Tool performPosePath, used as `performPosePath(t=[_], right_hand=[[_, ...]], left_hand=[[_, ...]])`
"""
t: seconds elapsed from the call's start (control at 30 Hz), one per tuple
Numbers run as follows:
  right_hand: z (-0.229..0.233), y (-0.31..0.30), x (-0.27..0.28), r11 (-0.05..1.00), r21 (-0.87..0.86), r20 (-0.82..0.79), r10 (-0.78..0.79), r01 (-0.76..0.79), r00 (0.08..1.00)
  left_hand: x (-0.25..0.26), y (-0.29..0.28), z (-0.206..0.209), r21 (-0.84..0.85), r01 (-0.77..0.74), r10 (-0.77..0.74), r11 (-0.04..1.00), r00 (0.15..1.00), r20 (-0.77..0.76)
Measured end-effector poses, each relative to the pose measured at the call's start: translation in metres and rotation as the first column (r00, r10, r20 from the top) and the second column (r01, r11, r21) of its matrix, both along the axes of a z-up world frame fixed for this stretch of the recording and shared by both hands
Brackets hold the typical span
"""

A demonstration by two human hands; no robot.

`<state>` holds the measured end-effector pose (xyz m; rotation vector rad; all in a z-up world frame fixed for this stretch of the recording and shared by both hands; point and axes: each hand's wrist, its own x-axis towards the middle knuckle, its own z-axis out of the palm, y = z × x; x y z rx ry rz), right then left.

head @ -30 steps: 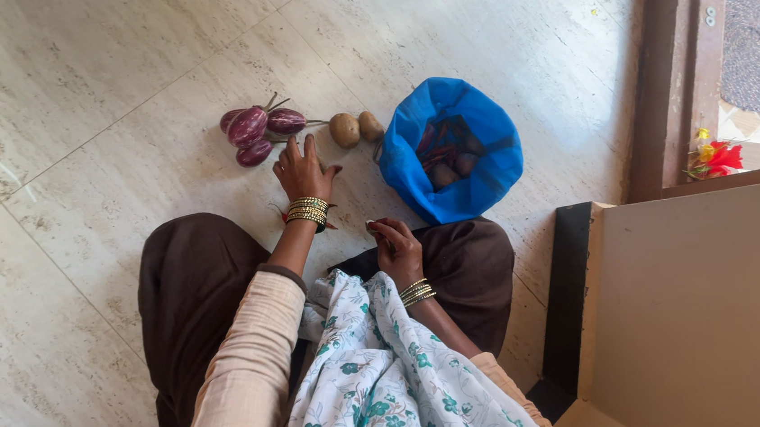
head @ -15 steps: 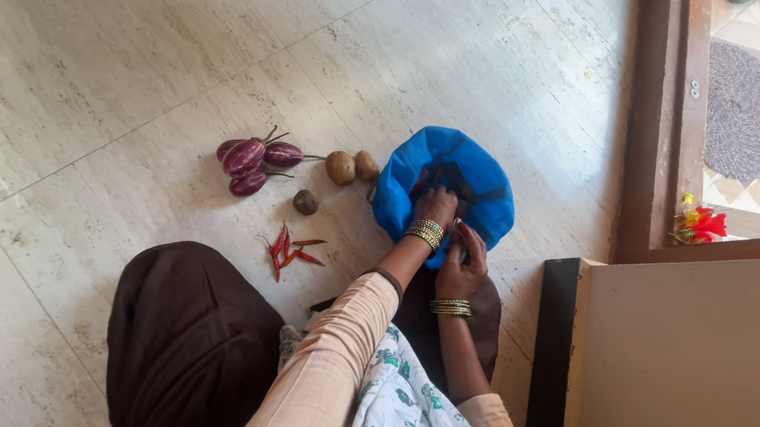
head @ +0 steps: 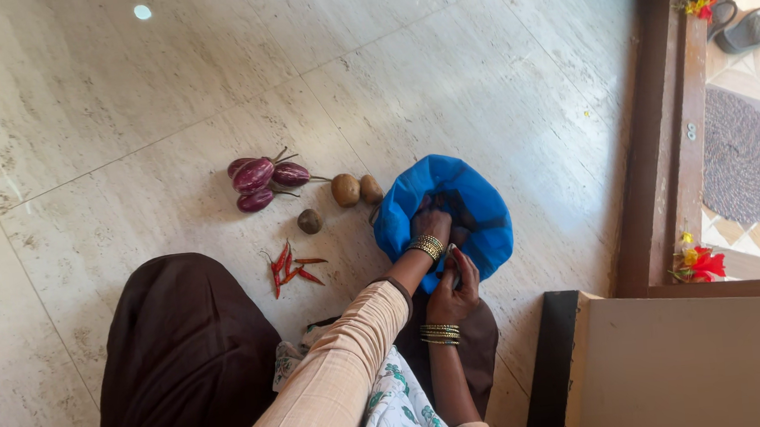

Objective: The person sits on the floor and peels the outer skin off an eggplant, a potato, and an onion using their hands. They also remove the stems from several red chilies. The peeled vegetables and chilies are placed into a blue bag.

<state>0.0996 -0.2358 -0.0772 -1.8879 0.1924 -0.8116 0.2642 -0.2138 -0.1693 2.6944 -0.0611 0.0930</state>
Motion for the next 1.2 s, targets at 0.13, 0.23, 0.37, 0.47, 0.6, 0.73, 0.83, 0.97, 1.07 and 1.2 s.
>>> performPosePath(t=[0.13, 0.23, 0.37, 0.47, 0.6, 0.73, 0.83, 0.97, 1.07, 1.2], right_hand=[[-0.005, -0.006, -0.005, 0.999, 0.044, 0.019, -0.011, 0.01, 1.0], [-0.008, -0.009, -0.008, 0.999, 0.046, 0.021, -0.001, 0.0, 1.0], [0.006, -0.004, -0.007, 0.999, -0.009, 0.06, 0.045, -0.044, 0.997], [0.025, 0.008, -0.024, 0.987, 0.013, 0.051, 0.16, -0.161, 0.986], [0.055, 0.053, -0.066, 0.91, -0.093, 0.106, 0.413, -0.404, 0.905], [0.072, 0.102, -0.11, 0.799, -0.182, 0.031, 0.588, -0.574, 0.808], [0.086, 0.115, -0.113, 0.795, -0.19, -0.003, 0.587, -0.576, 0.81], [0.099, 0.115, -0.116, 0.761, -0.21, -0.023, 0.624, -0.614, 0.781], [0.098, 0.11, -0.114, 0.738, -0.295, -0.004, 0.635, -0.608, 0.773], [0.1, 0.104, -0.111, 0.806, -0.217, -0.032, 0.559, -0.551, 0.829]], left_hand=[[-0.022, 0.016, 0.053, -0.053, 0.002, 0.006, 0.999, 0.991, 0.135], [-0.047, 0.04, 0.099, -0.325, -0.026, 0.022, 0.945, 1.0, -0.016], [-0.101, 0.093, 0.124, -0.708, -0.032, 0.042, 0.705, 0.999, -0.003], [-0.156, 0.158, 0.108, -0.82, 0.001, -0.04, 0.572, 0.999, -0.026], [-0.21, 0.226, 0.096, -0.88, -0.206, 0.051, 0.428, 0.978, -0.204], [-0.244, 0.237, 0.095, -0.919, -0.182, 0.049, 0.35, 0.983, -0.176], [-0.254, 0.231, 0.099, -0.942, -0.173, 0.014, 0.287, 0.984, -0.176], [-0.257, 0.234, 0.104, -0.988, -0.098, -0.049, 0.12, 0.993, -0.105], [-0.256, 0.234, 0.103, -0.984, -0.177, -0.11, 0.034, 0.978, -0.18], [-0.264, 0.232, 0.106, -0.971, -0.228, -0.185, -0.069, 0.96, -0.212]])
